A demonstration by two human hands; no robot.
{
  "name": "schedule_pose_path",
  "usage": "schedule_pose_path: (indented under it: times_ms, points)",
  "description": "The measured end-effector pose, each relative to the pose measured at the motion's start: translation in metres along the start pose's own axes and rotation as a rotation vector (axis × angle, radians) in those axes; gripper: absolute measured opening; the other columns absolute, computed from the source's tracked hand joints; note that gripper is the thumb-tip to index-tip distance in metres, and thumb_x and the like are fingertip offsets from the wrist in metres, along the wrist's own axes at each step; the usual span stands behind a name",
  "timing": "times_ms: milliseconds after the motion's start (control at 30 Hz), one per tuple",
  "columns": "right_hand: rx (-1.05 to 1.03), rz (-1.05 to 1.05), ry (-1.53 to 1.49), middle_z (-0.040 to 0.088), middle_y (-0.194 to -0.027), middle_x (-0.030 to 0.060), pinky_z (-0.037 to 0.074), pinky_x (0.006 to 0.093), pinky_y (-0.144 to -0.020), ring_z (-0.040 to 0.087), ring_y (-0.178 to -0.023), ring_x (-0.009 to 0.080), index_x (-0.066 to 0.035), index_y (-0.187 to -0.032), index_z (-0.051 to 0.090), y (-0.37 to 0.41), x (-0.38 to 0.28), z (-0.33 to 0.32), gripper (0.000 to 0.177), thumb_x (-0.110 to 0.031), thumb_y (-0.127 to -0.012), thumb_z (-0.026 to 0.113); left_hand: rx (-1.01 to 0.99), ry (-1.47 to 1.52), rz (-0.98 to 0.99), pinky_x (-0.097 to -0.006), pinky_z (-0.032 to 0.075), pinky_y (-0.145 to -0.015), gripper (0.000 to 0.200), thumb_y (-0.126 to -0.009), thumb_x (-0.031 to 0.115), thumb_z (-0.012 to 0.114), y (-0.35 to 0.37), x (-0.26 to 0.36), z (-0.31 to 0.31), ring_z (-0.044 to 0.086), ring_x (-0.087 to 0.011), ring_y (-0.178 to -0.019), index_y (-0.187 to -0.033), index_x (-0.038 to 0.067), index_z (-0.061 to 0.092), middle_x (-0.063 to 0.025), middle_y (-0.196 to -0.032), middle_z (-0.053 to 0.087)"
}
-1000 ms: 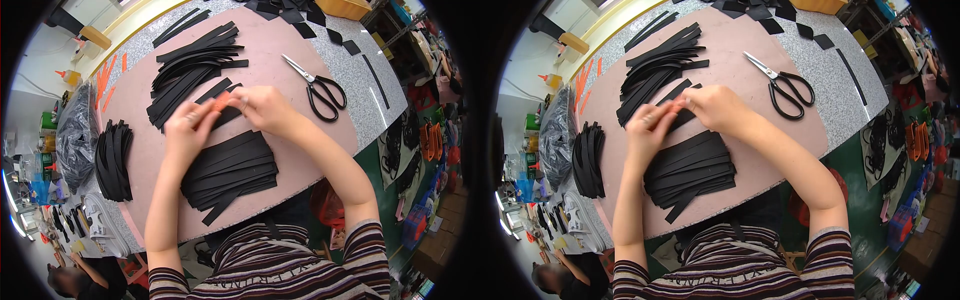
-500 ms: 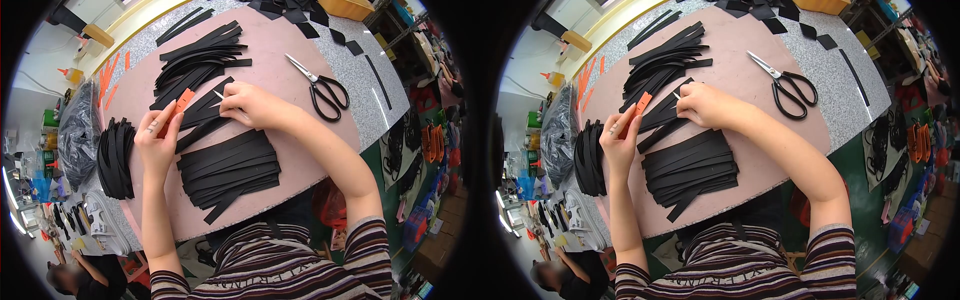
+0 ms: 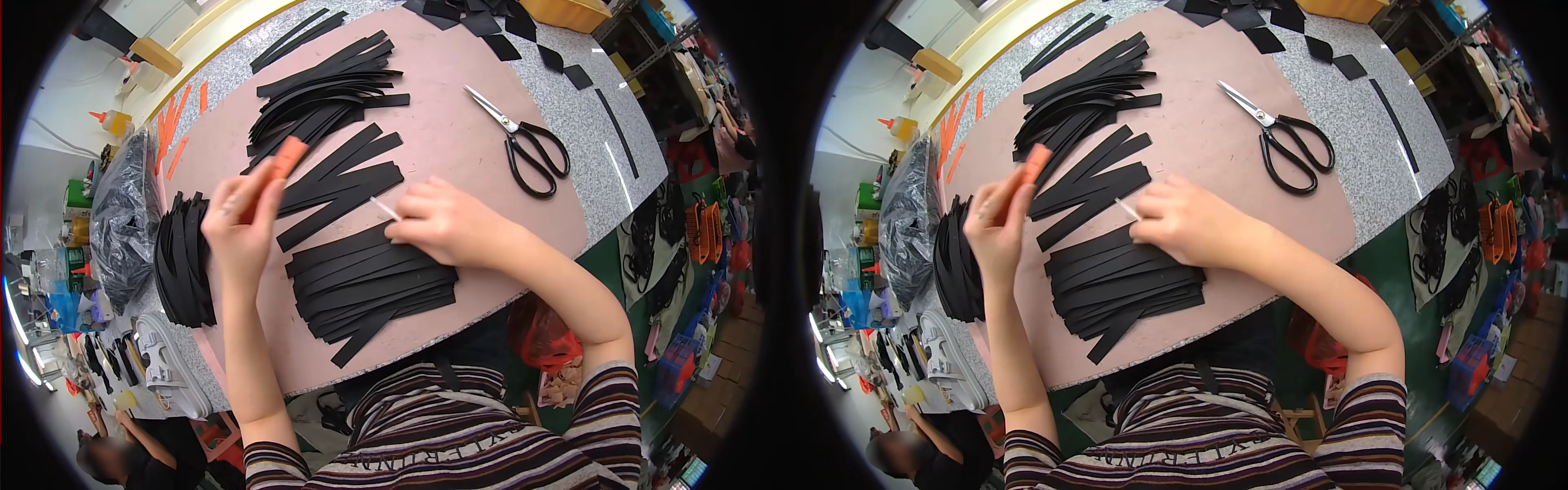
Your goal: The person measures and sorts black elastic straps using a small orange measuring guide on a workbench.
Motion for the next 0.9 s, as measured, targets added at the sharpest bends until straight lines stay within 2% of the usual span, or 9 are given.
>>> schedule_pose_path:
  times_ms: [33,100,133,233,333,433,533,633,900]
  points:
    - [0.137,0.129,-0.073,0.065,-0.093,0.0089,0.052,0.0385,-0.081,0.064,-0.089,0.027,-0.005,-0.103,0.072,0.001,0.015,-0.015,0.015,-0.007,-0.088,0.071,-0.139,0.042,-0.078,-0.0271,0.052,-0.063,0.029,-0.088,0.007,0.082,0.0,0.006,0.019,0.065,-0.0123,-0.071,-0.116,0.009,0.08,-0.005,-0.086,0.07]
    - [0.41,0.383,-0.217,0.071,-0.097,0.0128,0.053,0.0416,-0.088,0.067,-0.097,0.0302,-0.004,-0.107,0.073,0.013,0.048,-0.041,0.017,-0.006,-0.091,0.066,-0.301,0.079,0.03,-0.03,0.054,-0.064,0.028,-0.087,0.009,0.082,0.007,0.026,0.057,0.067,-0.0171,-0.069,-0.115,0.008,0.08,-0.0069,-0.087,0.071]
    - [0.521,0.457,-0.262,0.073,-0.096,0.0164,0.055,0.0398,-0.084,0.069,-0.09,0.0313,-0.001,-0.117,0.072,0.019,0.063,-0.053,0.022,-0.006,-0.097,0.062,-0.343,0.075,0.037,-0.0313,0.054,-0.064,0.027,-0.087,0.01,0.082,0.012,0.032,0.072,0.068,-0.0198,-0.069,-0.114,0.008,0.08,-0.0075,-0.087,0.071]
    - [0.543,0.538,-0.276,0.074,-0.093,0.0153,0.055,0.0344,-0.078,0.07,-0.086,0.0268,-0.001,-0.119,0.072,0.026,0.079,-0.061,0.022,-0.011,-0.101,0.063,-0.415,-0.002,0.058,-0.0346,0.056,-0.065,0.026,-0.087,0.015,0.082,0.021,0.037,0.096,0.068,-0.0245,-0.068,-0.112,0.008,0.08,-0.007,-0.088,0.07]
    - [0.408,0.664,-0.41,0.074,-0.09,0.0157,0.054,0.0315,-0.073,0.071,-0.082,0.0234,-0.001,-0.116,0.072,0.033,0.092,-0.042,0.023,-0.017,-0.104,0.062,-0.389,-0.04,0.106,-0.035,0.056,-0.064,0.026,-0.087,0.016,0.082,0.023,0.04,0.1,0.068,-0.0241,-0.068,-0.111,0.007,0.08,-0.0055,-0.086,0.069]
    - [0.365,0.646,-0.44,0.071,-0.086,0.0153,0.053,0.0346,-0.07,0.07,-0.08,0.0265,-0.001,-0.103,0.072,0.013,0.086,-0.025,0.019,-0.018,-0.102,0.064,-0.375,-0.067,0.123,-0.0333,0.056,-0.065,0.03,-0.085,0.014,0.083,0.022,0.04,0.102,0.068,-0.0222,-0.067,-0.115,0.008,0.08,-0.0074,-0.087,0.069]
    - [0.382,0.325,-0.162,0.071,-0.086,0.0146,0.054,0.0366,-0.072,0.07,-0.076,0.0279,0.002,-0.097,0.07,-0.015,0.062,-0.022,0.015,-0.012,-0.101,0.064,-0.398,-0.065,0.123,-0.0332,0.056,-0.064,0.029,-0.086,0.013,0.083,0.022,0.039,0.105,0.068,-0.0218,-0.066,-0.114,0.009,0.08,-0.0068,-0.086,0.069]
    - [0.35,0.331,-0.223,0.07,-0.085,0.0166,0.053,0.0395,-0.07,0.067,-0.076,0.034,0.002,-0.095,0.069,-0.023,0.065,-0.016,0.013,-0.011,-0.098,0.066,-0.398,-0.065,0.118,-0.0329,0.056,-0.063,0.027,-0.086,0.012,0.083,0.022,0.039,0.105,0.067,-0.0213,-0.065,-0.112,0.009,0.081,-0.0062,-0.086,0.069]
    - [0.335,0.299,-0.231,0.07,-0.085,0.0151,0.053,0.0405,-0.072,0.067,-0.078,0.0346,0.0,-0.093,0.069,-0.031,0.061,-0.009,0.014,-0.012,-0.099,0.066,-0.416,-0.035,0.129,-0.0334,0.057,-0.064,0.024,-0.086,0.011,0.082,0.021,0.039,0.106,0.068,-0.0226,-0.065,-0.11,0.008,0.081,-0.0063,-0.085,0.068]
Point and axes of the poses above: each hand's wrist, its own y-axis away from the middle knuckle, its own z-axis out of the palm, x = y × z, the point moved 10 cm from there along -y, towards the middle knuckle
